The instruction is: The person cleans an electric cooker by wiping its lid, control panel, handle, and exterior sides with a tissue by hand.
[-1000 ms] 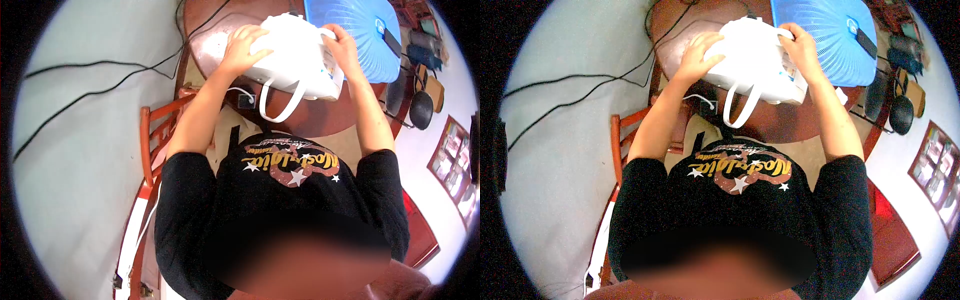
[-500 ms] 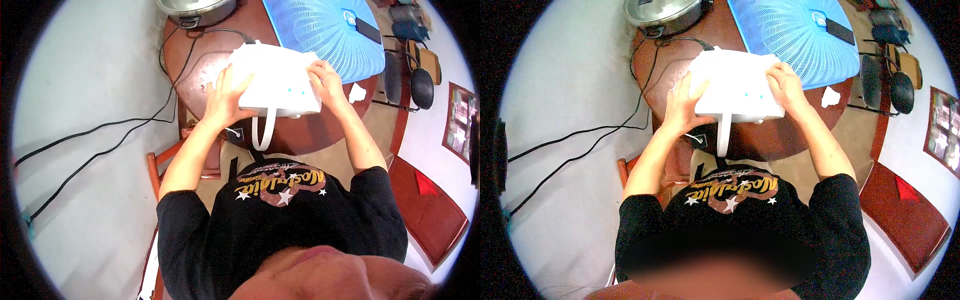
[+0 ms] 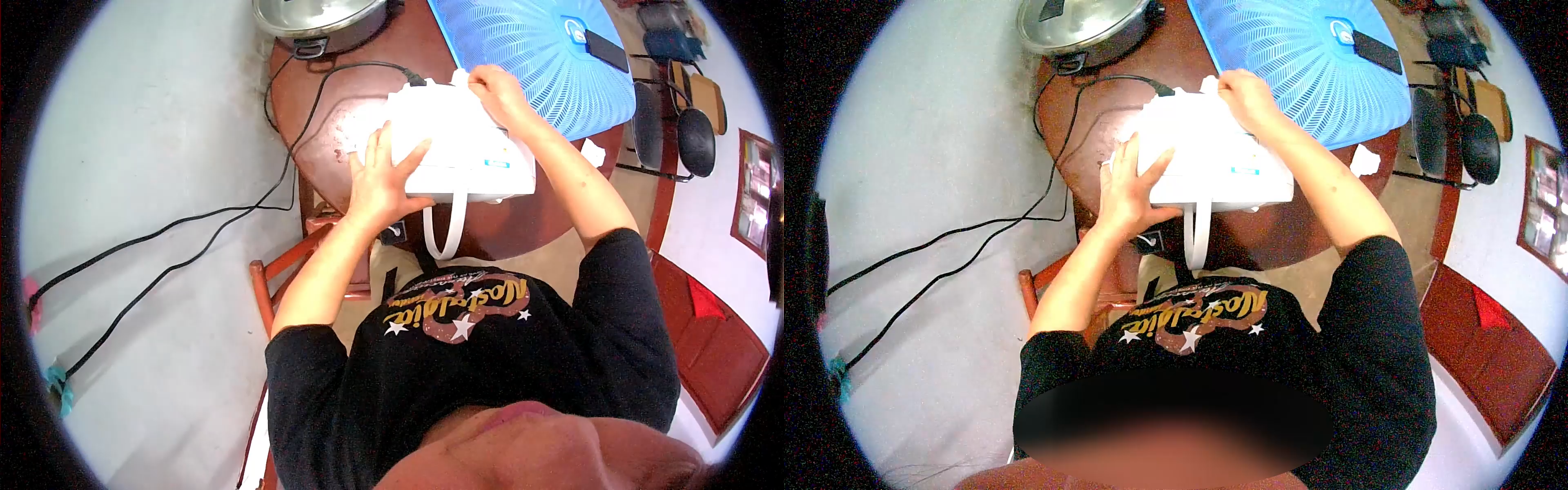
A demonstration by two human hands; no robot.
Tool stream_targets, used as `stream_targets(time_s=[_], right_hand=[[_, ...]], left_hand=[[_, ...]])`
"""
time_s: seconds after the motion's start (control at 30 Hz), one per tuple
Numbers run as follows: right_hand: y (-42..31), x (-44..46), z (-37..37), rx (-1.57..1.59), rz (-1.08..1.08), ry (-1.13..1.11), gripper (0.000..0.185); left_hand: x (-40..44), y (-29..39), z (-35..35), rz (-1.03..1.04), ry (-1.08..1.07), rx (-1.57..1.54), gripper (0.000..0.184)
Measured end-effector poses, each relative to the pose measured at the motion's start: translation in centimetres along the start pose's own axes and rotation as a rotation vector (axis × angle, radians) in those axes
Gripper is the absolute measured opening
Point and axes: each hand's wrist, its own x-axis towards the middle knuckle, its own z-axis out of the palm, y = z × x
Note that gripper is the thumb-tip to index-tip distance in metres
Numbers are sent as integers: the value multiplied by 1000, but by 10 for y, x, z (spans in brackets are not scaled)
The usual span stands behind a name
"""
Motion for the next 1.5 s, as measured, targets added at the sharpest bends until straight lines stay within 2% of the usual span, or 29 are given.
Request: stream_targets(time_s=[0.03,0.1,0.17,0.23,0.27,0.3,0.37,0.63,0.73,0.83,0.9,0.97,1.03,1.1,1.13,1.23,1.3,1.33,1.37,1.4,1.43,1.47,1.5], right_hand=[[3,-3,-7,0,-2,-1,14],[0,-19,-23,349,359,15,17],[-14,-30,-32,354,333,-22,19],[-32,-30,-37,133,-16,-124,20],[-37,-24,-36,153,-24,-151,17],[-42,-16,-37,156,-21,-148,17],[-46,1,-30,154,-7,-347,15],[-13,8,-8,179,69,-193,17],[-9,-4,-15,424,287,-156,17],[-13,-5,-23,532,291,-257,16],[-25,-7,-30,497,298,-301,15],[-33,-4,-26,280,21,-273,12],[-40,0,-23,217,-32,-345,10],[-42,2,-13,6,-116,-199,10],[-55,5,-10,26,-158,-219,10],[-104,26,-5,73,-192,-264,12],[-148,47,19,10,-467,-372,12],[-161,57,34,-76,-571,-425,11],[-167,66,59,-141,-612,-506,11],[-168,76,84,-144,-670,-575,13],[-166,82,114,-257,-587,-710,16],[-167,88,139,-306,-548,-818,16],[-154,92,167,-343,-545,-841,17]], left_hand=[[1,0,-1,8,1,-12,92],[1,1,0,14,1,-29,91],[-1,-2,1,26,29,-53,91],[0,-1,-2,27,11,-37,91],[2,0,-3,31,-7,-21,91],[3,3,-6,34,-11,-19,91],[4,5,-5,27,-22,36,91],[4,8,-3,24,-34,42,94],[4,12,-6,1,-53,20,93],[14,24,-14,33,-89,57,93],[19,34,-12,64,-112,87,94],[21,35,-3,120,-50,82,95],[19,32,4,113,-64,67,93],[17,30,8,103,-50,55,92],[18,28,10,100,-95,77,88],[16,29,7,102,-12,-12,84],[11,28,23,146,158,-34,80],[14,32,23,185,288,-164,76],[14,35,23,172,302,-168,76],[14,40,17,162,205,-119,76],[13,43,16,159,103,-72,76],[11,40,25,142,91,-37,74],[13,38,39,149,187,3,69]])
